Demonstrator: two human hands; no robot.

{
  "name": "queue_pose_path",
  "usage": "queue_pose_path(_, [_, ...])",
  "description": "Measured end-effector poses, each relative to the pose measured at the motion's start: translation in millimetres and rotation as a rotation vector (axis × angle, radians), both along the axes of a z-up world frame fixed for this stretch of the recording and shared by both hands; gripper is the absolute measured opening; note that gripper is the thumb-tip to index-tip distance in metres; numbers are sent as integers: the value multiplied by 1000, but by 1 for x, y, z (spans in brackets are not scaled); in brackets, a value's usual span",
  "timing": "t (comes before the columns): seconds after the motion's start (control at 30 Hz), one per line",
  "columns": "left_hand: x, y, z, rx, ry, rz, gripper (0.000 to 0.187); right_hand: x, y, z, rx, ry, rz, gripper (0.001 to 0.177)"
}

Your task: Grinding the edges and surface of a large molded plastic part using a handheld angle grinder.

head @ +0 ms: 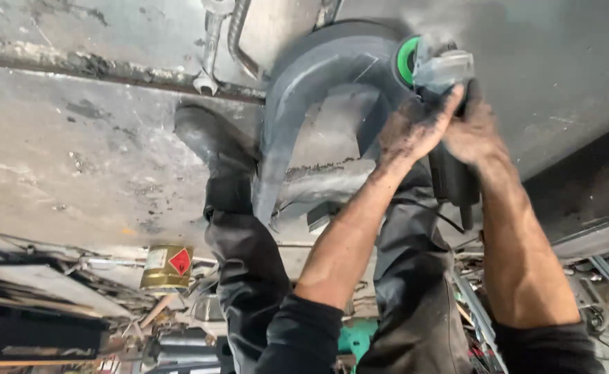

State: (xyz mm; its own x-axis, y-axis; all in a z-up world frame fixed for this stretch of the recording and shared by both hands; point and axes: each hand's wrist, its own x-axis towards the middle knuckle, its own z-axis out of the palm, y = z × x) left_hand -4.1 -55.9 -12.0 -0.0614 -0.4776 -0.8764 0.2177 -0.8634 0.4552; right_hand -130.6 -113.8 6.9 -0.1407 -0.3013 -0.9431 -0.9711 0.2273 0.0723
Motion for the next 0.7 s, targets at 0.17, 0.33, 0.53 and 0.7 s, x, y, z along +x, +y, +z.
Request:
queue_pose_path(0.17, [63,24,2,273,-67,-35,86,87,9,6,-22,-125,-155,68])
queue_pose_path(0.33, [55,58,-54,255,135,238,74,86,13,-31,-83,-196,228,70])
queue_pose_path(0.53, [-29,-10,-5,137,-45,-122,70,-27,-7,-15,-10,-135,-118,76])
queue_pose_path(0.7, [-65,2,-15,338,-150,-300,84,-32,-5,3,67,6,-383,83])
